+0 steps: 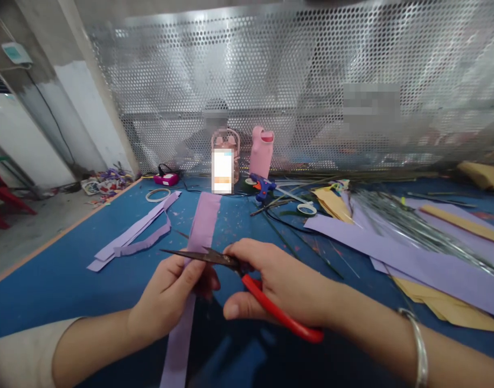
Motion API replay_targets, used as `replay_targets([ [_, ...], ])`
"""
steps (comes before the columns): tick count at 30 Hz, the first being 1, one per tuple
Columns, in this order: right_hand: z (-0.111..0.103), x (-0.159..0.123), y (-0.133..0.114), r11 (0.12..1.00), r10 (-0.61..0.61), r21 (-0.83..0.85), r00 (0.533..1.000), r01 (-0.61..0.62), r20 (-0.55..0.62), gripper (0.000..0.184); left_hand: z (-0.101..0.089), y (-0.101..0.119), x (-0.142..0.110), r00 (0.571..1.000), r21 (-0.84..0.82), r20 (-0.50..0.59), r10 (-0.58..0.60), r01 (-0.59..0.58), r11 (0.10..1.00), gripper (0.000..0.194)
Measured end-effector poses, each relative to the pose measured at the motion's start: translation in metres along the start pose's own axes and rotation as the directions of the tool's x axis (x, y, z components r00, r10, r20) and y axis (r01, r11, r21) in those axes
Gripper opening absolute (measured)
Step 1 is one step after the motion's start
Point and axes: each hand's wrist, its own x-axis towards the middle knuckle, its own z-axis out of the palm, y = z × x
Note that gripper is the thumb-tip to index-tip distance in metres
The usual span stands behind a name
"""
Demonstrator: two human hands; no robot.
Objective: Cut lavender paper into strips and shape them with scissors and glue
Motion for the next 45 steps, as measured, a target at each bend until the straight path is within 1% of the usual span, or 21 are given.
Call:
replay_targets([
  [2, 0.004, 0.002, 0.002, 1.000, -0.026, -0.013, 0.998, 0.025, -0.053, 0.061, -0.001, 0.001, -0.001, 1.000, -0.060, -0.016, -0.022, 0.021, 0.998, 0.041],
  [5, 0.014, -0.003, 0.013, 0.995, -0.078, -0.068, 0.980, 0.066, -0.183, 0.058, -0.003, 0.000, -0.002, 0.998, -0.131, -0.038, -0.044, 0.038, 0.991, 0.038],
  [7, 0.020, -0.008, 0.021, 0.990, -0.104, -0.114, 0.969, 0.080, -0.226, 0.055, -0.003, -0.003, -0.002, 0.998, -0.136, -0.037, -0.046, 0.040, 0.990, 0.035],
  [9, 0.023, -0.013, 0.025, 0.988, -0.110, -0.131, 0.964, 0.080, -0.240, 0.054, -0.003, -0.005, -0.001, 0.998, -0.116, -0.023, -0.057, 0.054, 0.992, 0.032],
  [11, 0.024, -0.015, 0.025, 0.990, -0.092, -0.121, 0.967, 0.065, -0.236, 0.053, -0.003, -0.006, 0.000, 0.996, -0.104, -0.007, -0.088, 0.087, 0.991, 0.030],
  [14, 0.024, -0.015, 0.021, 0.994, -0.049, -0.107, 0.980, 0.029, -0.193, 0.049, -0.003, -0.007, 0.000, 0.991, -0.107, 0.010, -0.133, 0.134, 0.985, 0.028],
  [18, 0.025, -0.012, 0.016, 0.996, -0.009, -0.087, 0.984, -0.007, -0.180, 0.048, -0.003, -0.008, -0.001, 0.989, -0.054, 0.048, -0.141, 0.143, 0.988, 0.029],
  [21, 0.025, -0.010, 0.014, 0.997, 0.006, -0.080, 0.984, -0.021, -0.178, 0.049, -0.003, -0.008, -0.001, 0.989, -0.028, 0.061, -0.137, 0.139, 0.990, 0.030],
  [25, 0.025, -0.010, 0.013, 0.997, 0.031, -0.071, 0.987, -0.042, -0.155, 0.055, -0.004, -0.009, -0.001, 0.993, -0.007, 0.055, -0.100, 0.100, 0.995, 0.030],
  [31, 0.025, -0.011, 0.011, 0.999, 0.015, -0.033, 0.988, -0.021, -0.154, 0.061, -0.006, -0.008, -0.003, 0.995, 0.069, 0.096, -0.037, 0.031, 0.997, 0.030],
  [35, 0.024, -0.011, 0.010, 0.998, 0.028, -0.042, 0.989, -0.035, -0.145, 0.061, -0.005, -0.007, -0.004, 0.993, 0.063, 0.108, -0.050, 0.043, 0.997, 0.028],
  [39, 0.024, -0.010, 0.010, 1.000, 0.010, -0.023, 0.989, -0.014, -0.145, 0.062, -0.005, -0.006, -0.003, 0.993, 0.058, 0.110, -0.049, 0.043, 0.997, 0.029],
  [45, 0.024, -0.011, 0.012, 1.000, 0.000, -0.013, 0.989, -0.002, -0.147, 0.058, -0.005, -0.007, -0.003, 0.992, 0.057, 0.116, -0.047, 0.040, 0.998, 0.029],
])
